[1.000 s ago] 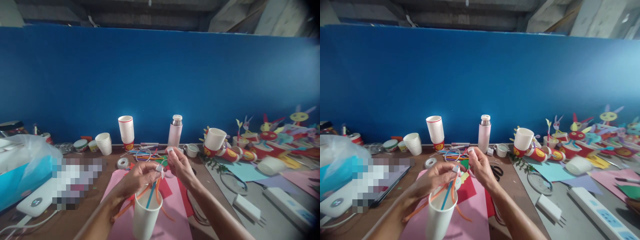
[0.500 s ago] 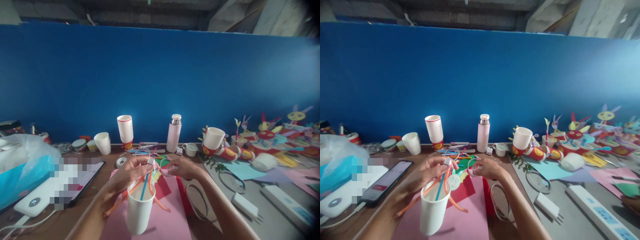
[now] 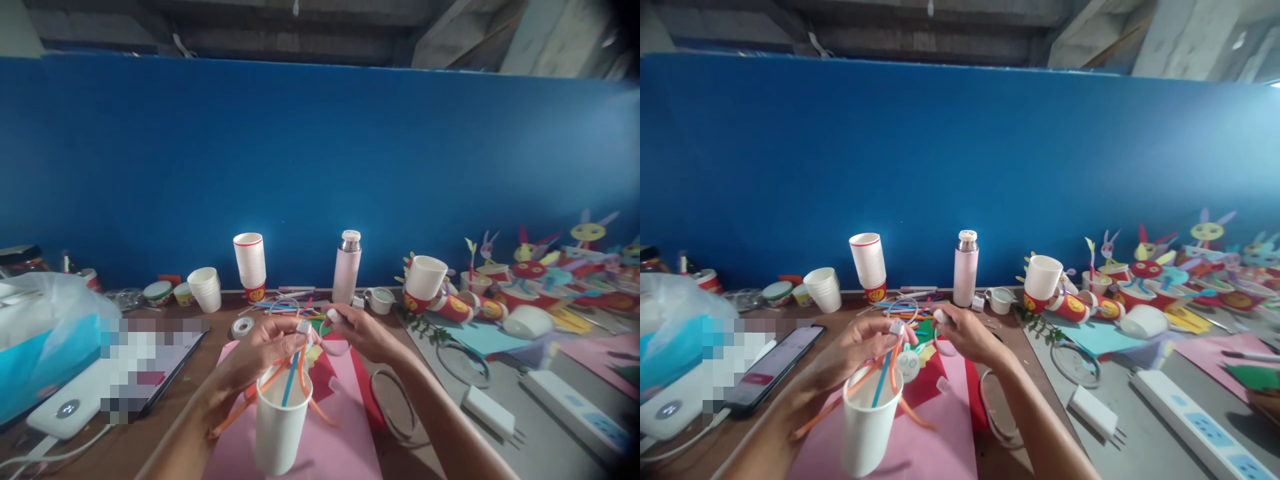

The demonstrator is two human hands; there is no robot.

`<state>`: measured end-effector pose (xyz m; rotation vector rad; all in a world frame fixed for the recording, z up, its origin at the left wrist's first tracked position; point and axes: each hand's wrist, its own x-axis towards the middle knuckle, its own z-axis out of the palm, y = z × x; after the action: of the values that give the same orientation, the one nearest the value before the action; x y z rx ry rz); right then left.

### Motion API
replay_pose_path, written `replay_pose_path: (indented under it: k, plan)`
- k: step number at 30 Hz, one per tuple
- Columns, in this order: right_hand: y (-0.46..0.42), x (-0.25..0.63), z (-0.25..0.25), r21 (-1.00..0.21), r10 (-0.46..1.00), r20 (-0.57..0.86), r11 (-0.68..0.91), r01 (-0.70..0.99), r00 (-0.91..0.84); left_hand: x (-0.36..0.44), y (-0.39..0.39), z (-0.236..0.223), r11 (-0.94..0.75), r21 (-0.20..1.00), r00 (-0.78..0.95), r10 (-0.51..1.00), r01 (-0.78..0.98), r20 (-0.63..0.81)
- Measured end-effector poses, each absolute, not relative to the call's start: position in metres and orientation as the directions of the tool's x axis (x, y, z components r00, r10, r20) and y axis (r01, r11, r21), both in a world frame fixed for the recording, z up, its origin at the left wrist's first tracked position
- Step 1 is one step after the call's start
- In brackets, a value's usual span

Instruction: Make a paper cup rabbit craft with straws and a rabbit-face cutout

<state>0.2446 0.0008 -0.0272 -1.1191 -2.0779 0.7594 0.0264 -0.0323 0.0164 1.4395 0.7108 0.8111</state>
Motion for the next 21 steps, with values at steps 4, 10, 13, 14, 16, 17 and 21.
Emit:
replay_pose_path:
  k: [4,10,13,14,16,17,21]
  plan:
    - [-0.009,0.231,-0.022,-0.874,0.853,0.262,0.408,0.264,-0.451,0.027,-0.030,0.011,-0.035,0.997,0.505,0.861,-0.069,0.065]
    - [-0.016,0.218,-0.026,-0.809,0.842,0.409,0.513,0.286,-0.352,0.035,-0.031,0.007,-0.088,0.994,0.496,0.862,-0.061,0.107]
    - [-0.020,0.212,-0.027,-0.778,0.812,0.434,0.556,0.293,-0.390,0.040,-0.032,0.003,-0.126,0.992,0.489,0.864,-0.029,0.124]
    - [-0.021,0.210,-0.026,-0.761,0.796,0.448,0.578,0.294,-0.406,0.041,-0.032,0.001,-0.126,0.992,0.493,0.862,-0.025,0.121]
    - [-0.023,0.208,-0.025,-0.720,0.759,0.484,0.628,0.294,-0.435,0.044,-0.032,-0.002,-0.133,0.991,0.509,0.851,-0.027,0.128]
    - [-0.024,0.208,-0.024,-0.705,0.746,0.497,0.645,0.295,-0.444,0.045,-0.032,-0.002,-0.140,0.990,0.517,0.845,-0.033,0.137]
    - [-0.023,0.211,-0.022,-0.719,0.788,0.467,0.603,0.347,-0.401,0.048,-0.033,0.001,-0.135,0.990,0.477,0.868,-0.042,0.139]
